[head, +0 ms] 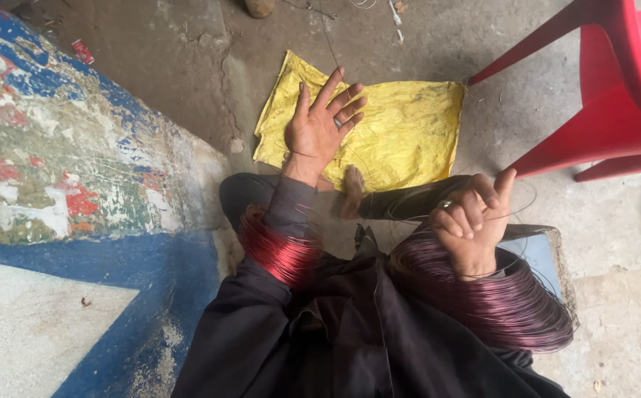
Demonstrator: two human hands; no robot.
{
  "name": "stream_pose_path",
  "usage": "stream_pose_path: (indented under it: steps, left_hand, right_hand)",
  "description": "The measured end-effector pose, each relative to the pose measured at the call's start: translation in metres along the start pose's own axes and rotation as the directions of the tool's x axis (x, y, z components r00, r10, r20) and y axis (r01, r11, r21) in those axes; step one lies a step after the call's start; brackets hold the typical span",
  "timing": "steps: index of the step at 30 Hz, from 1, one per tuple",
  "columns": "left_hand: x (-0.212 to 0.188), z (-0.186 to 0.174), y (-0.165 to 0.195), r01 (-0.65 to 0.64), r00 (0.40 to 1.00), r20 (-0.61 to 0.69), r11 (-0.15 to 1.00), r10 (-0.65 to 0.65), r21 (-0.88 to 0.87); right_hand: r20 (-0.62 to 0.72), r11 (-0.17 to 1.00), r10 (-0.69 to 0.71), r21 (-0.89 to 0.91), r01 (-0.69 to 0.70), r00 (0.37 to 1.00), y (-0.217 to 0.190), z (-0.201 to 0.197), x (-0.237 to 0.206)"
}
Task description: The person sits on the floor and winds a thin copper wire by hand into a coil. They repeatedly pull the wire from a large spool, wrap it around their fingers to form loops, and place the finished coil on a yellow cloth. The person occasionally pauses to adjust the wire or the coil.
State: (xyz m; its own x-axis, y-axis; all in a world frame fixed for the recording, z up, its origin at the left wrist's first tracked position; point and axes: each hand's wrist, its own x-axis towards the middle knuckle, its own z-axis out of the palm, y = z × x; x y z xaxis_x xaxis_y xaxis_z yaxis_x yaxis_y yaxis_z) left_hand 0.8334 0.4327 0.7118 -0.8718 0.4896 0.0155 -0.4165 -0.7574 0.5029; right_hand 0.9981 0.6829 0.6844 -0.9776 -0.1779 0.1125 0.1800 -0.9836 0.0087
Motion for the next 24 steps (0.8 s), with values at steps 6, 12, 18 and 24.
stream_pose_path:
  steps: [6, 12, 18, 24]
  left_hand:
    - [0.004, 0.007, 0.001, -0.018, 0.999, 0.038, 0.998, 0.015, 0.056]
    - [0.011, 0.0, -0.001, -0.054, 0.998, 0.021, 0.995, 0.052, 0.086]
    - [0.025, 0.004, 0.004, -0.216, 0.972, -0.095, 0.976, 0.213, -0.022]
    - [0.004, 0.008, 0.026, -0.006, 0.816, 0.572, 0.991, 0.083, -0.136]
  right_hand:
    - [0.048, 1.0, -0.006, -0.006, 0.006, 0.999, -0.003, 0.005, -0.003]
    - [0.052, 0.999, 0.028, -0.017, -0.027, 0.998, -0.002, 0.001, -0.008]
    - [0.014, 0.998, 0.042, -0.046, -0.042, 0.999, -0.007, -0.011, -0.009]
    - [-0.024, 0.997, 0.012, -0.072, -0.014, 1.0, -0.011, -0.012, -0.009]
